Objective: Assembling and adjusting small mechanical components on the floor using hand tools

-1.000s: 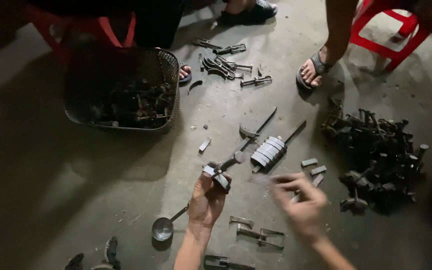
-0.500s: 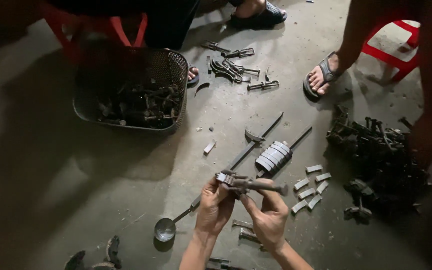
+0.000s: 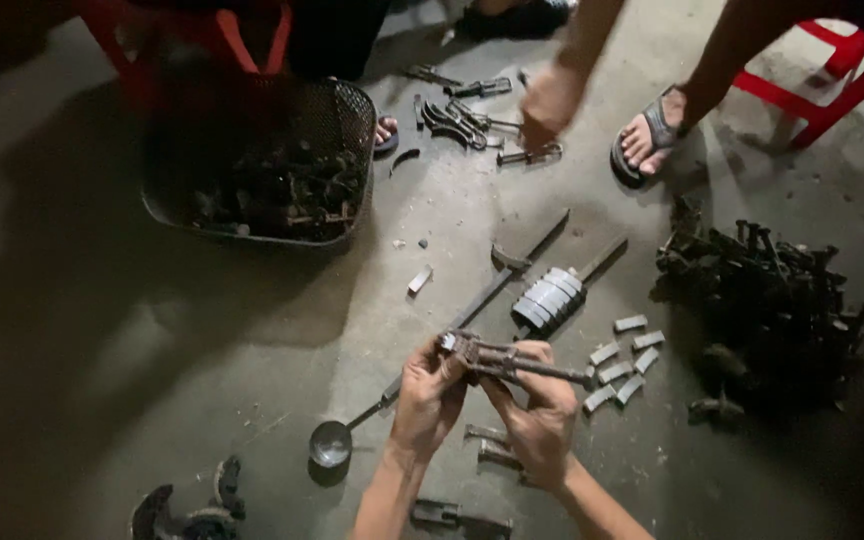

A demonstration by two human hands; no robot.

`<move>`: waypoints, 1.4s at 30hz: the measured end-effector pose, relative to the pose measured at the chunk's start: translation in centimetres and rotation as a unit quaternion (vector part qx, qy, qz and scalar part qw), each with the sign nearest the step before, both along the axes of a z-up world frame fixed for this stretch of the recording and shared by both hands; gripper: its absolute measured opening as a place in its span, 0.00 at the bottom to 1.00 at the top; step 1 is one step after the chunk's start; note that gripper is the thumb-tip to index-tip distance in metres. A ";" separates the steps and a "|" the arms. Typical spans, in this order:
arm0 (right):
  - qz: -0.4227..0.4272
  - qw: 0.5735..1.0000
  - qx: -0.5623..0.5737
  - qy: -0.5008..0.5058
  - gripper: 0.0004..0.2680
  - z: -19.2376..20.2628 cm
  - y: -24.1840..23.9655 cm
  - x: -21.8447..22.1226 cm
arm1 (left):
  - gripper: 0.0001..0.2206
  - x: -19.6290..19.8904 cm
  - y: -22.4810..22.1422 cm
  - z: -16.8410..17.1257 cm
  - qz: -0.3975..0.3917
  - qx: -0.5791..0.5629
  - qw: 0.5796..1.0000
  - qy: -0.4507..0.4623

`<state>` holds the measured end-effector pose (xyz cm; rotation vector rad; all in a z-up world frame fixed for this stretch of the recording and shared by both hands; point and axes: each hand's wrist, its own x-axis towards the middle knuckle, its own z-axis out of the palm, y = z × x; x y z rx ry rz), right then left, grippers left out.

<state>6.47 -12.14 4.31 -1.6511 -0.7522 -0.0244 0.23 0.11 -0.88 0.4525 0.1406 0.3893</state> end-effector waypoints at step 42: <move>0.014 0.992 -0.113 0.049 0.07 4.5 -0.6 0.8 | 0.09 0.1 1.5 -1.1 0.051 -0.140 0.988 0.038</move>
